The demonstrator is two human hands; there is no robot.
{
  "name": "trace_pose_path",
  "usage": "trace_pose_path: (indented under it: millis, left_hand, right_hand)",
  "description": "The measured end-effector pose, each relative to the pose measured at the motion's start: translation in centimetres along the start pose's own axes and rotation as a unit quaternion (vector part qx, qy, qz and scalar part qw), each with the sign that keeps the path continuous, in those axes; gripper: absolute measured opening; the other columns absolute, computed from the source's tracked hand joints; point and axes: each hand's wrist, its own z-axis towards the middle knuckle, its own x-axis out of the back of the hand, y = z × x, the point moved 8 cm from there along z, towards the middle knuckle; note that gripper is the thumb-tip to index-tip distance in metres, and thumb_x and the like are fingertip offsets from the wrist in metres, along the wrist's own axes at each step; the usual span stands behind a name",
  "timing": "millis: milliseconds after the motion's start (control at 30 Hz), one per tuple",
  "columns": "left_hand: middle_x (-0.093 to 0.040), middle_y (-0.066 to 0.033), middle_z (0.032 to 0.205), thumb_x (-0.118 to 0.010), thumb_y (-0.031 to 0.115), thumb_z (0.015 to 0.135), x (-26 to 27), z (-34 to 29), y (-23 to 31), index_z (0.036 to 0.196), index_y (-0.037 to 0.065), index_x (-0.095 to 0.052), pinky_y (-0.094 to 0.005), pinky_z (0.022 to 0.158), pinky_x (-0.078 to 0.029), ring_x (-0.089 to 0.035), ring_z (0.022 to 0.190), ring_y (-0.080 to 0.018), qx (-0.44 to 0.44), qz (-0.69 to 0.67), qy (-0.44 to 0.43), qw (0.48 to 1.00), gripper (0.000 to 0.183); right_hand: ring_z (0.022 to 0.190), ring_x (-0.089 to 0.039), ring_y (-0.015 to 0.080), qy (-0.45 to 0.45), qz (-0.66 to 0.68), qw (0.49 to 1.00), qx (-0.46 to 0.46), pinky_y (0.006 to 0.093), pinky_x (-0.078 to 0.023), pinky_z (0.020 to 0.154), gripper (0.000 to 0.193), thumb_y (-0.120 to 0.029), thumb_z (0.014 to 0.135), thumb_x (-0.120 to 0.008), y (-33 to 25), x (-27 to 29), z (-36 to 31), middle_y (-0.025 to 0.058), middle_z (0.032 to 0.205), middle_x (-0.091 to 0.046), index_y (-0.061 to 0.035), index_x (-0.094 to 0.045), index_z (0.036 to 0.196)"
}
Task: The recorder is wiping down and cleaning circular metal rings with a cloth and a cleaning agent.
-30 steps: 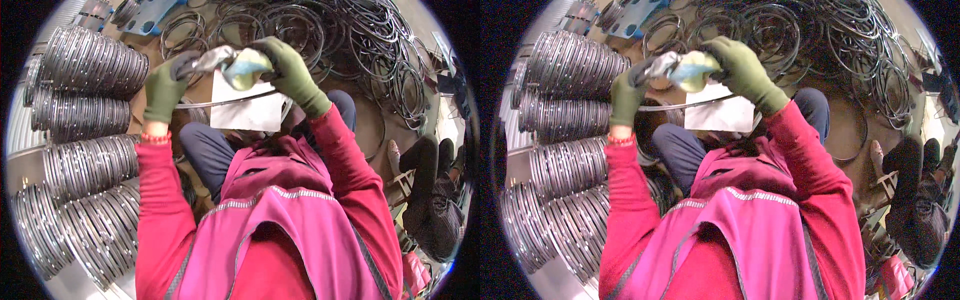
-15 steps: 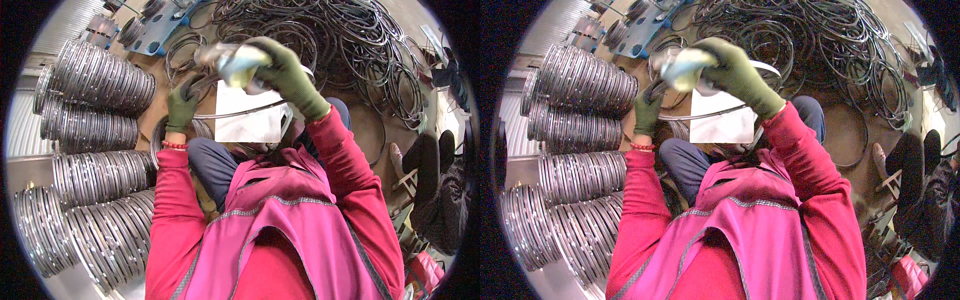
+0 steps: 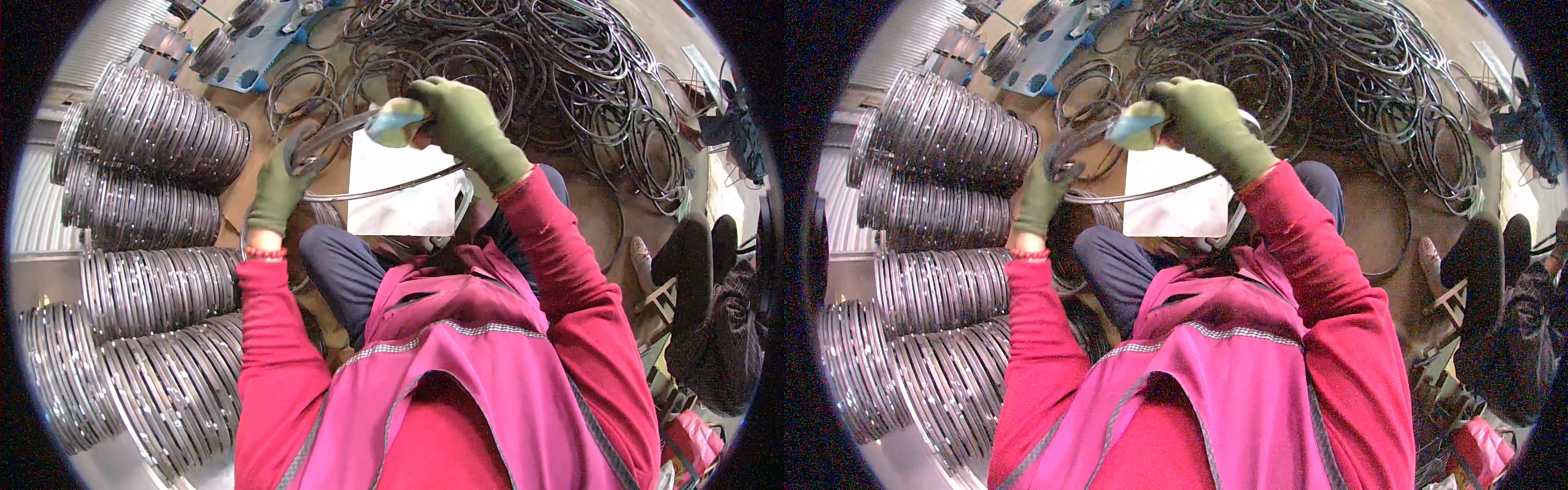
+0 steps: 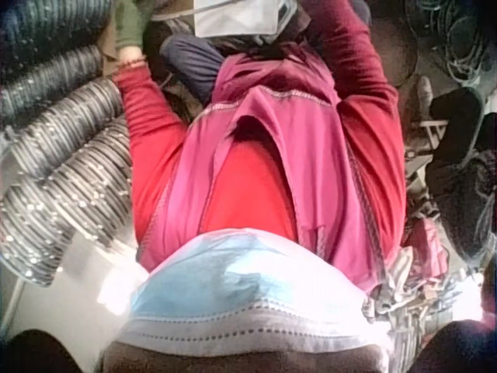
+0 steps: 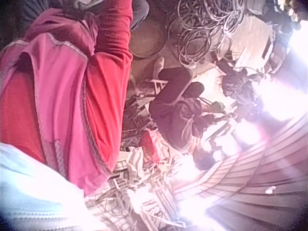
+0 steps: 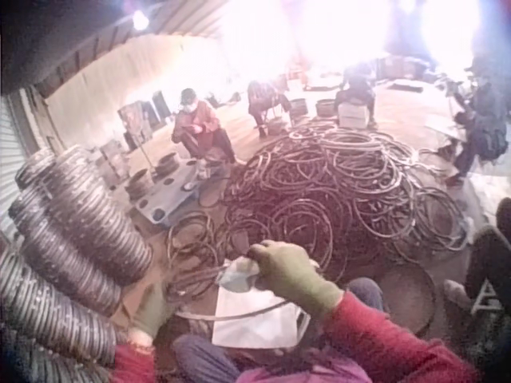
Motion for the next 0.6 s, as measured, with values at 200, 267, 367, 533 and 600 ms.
trace_pose_path:
  millis: [200, 267, 367, 533, 600]
  left_hand:
    - [-0.060, -0.0139, 0.106, -0.071, 0.016, 0.068, 0.2, 1.0, 7.1, 0.120, 0.012, -0.051, -0.0359, 0.077, -0.047, -0.059, 0.097, -0.0297, -0.095, 0.125, -0.016, 0.988, 0.057]
    - [-0.062, -0.0139, 0.100, -0.069, 0.014, 0.069, 0.8, 0.6, 5.6, 0.118, 0.014, -0.054, -0.0356, 0.073, -0.048, -0.061, 0.091, -0.0300, -0.067, 0.153, -0.007, 0.986, 0.051]
    - [-0.063, -0.0135, 0.094, -0.069, 0.012, 0.068, 1.5, -0.5, 4.9, 0.116, 0.017, -0.056, -0.0326, 0.066, -0.049, -0.062, 0.080, -0.0298, -0.136, 0.150, 0.020, 0.979, 0.050]
    - [-0.065, -0.0119, 0.092, -0.068, 0.009, 0.068, 2.3, -0.6, 3.0, 0.116, 0.018, -0.057, -0.0332, 0.066, -0.050, -0.063, 0.076, -0.0283, -0.048, 0.126, 0.037, 0.990, 0.050]
    - [-0.063, -0.0130, 0.097, -0.068, 0.012, 0.068, 1.6, 0.4, 4.9, 0.114, 0.017, -0.057, -0.0362, 0.070, -0.050, -0.062, 0.083, -0.0316, -0.064, 0.180, 0.041, 0.981, 0.048]
  right_hand:
    - [0.075, -0.064, 0.0237, 0.055, -0.061, 0.995, 0.063, 0.0355, -0.051, 0.062, 0.016, -0.020, 0.073, -0.061, -7.9, -2.7, 1.2, 0.0058, 0.079, -0.062, -0.0141, -0.061, 0.088]
    - [0.075, -0.064, 0.0237, 0.066, -0.039, 0.994, 0.080, 0.0354, -0.050, 0.062, 0.016, -0.020, 0.073, -0.061, -8.3, -3.1, 1.3, 0.0063, 0.080, -0.062, -0.0139, -0.061, 0.088]
    - [0.081, -0.062, 0.0246, 0.084, 0.020, 0.992, 0.094, 0.0365, -0.050, 0.066, 0.024, -0.020, 0.067, -0.066, -6.7, -3.4, 0.5, 0.0073, 0.083, -0.061, -0.0129, -0.060, 0.090]
    - [0.094, -0.057, 0.0348, 0.107, 0.270, 0.956, 0.032, 0.0381, -0.048, 0.077, 0.052, -0.008, 0.059, -0.069, 2.4, -4.1, -2.9, 0.0149, 0.100, -0.058, -0.0053, -0.052, 0.108]
    - [0.091, -0.057, 0.0337, 0.059, 0.157, 0.986, 0.011, 0.0398, -0.048, 0.077, 0.049, -0.012, 0.059, -0.071, 1.7, -3.4, -1.6, 0.0128, 0.099, -0.059, -0.0065, -0.055, 0.105]
